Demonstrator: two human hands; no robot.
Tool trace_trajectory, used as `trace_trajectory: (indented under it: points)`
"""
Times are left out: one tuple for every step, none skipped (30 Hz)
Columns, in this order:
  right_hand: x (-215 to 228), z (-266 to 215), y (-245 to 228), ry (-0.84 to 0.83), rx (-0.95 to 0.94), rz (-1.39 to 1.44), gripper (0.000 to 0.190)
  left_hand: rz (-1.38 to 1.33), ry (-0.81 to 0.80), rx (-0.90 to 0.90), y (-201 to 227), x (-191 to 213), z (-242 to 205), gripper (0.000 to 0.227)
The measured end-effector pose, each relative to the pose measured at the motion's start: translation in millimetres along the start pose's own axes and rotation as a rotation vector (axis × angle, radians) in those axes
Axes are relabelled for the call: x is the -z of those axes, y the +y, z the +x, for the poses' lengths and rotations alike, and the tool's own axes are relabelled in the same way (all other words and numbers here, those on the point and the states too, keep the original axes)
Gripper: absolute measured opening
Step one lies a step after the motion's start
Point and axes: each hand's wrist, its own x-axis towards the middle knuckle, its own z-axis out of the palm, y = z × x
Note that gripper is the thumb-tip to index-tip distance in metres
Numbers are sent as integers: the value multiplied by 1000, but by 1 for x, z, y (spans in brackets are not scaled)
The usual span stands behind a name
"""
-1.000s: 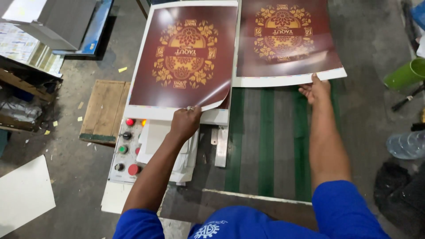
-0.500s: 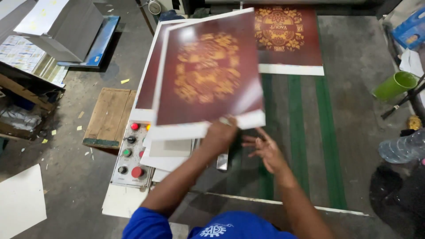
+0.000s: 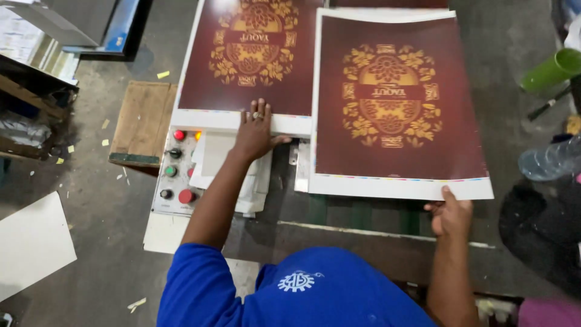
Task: The person repeatedly picks up large printed sheets with a maroon and gold design from a machine and stacks them on a table. The person handles the sheets by hand, aligning them into a neat pile throughout the video.
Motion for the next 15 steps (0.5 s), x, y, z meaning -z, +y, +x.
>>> trace_trajectory:
  points:
    - [10, -1, -1, 9, -9, -4, 37, -6, -12, -3, 1, 1, -6, 104]
    - [16, 1, -2, 13, -11, -7, 36, -7, -77, 34, 0, 4, -9, 100]
    - [21, 2, -3, 18, -13, -10, 35, -9, -141, 72, -2, 7, -12, 97]
    - [27, 8, 3, 22, -16, -12, 35, -11, -146, 71, -4, 4, -14, 97]
    - [32, 15, 9, 27, -36, -39, 33, 80, -130, 25, -6, 1, -17, 86]
    - [35, 23, 14, 28, -54, -65, 31, 172, -109, -17, -9, -2, -19, 75]
    - [31, 33, 21, 28, -55, -66, 31, 171, -110, -17, -11, -1, -20, 75]
    - [25, 45, 28, 16, -71, -82, 30, 162, -132, -38, -14, 0, -21, 60]
    - [19, 56, 35, 3, -87, -97, 30, 152, -154, -59, -18, 1, -22, 45]
    - [8, 70, 36, 0, -84, -96, 30, 154, -150, -56, -21, -4, -24, 45]
    - [-4, 84, 38, -38, -83, -100, 30, 129, -56, -71, -24, -9, -27, 36]
    - [-16, 97, 40, -75, -81, -103, 30, 105, 38, -87, -27, -13, -30, 27]
    - [-24, 119, 42, -77, -79, -102, 30, 107, 41, -86, -21, -2, -28, 27]
    - [-32, 141, 43, -100, -69, -98, 28, 87, -34, -55, -15, 9, -25, 24]
    - [-40, 163, 43, -123, -58, -94, 27, 67, -109, -25, -9, 20, -23, 21]
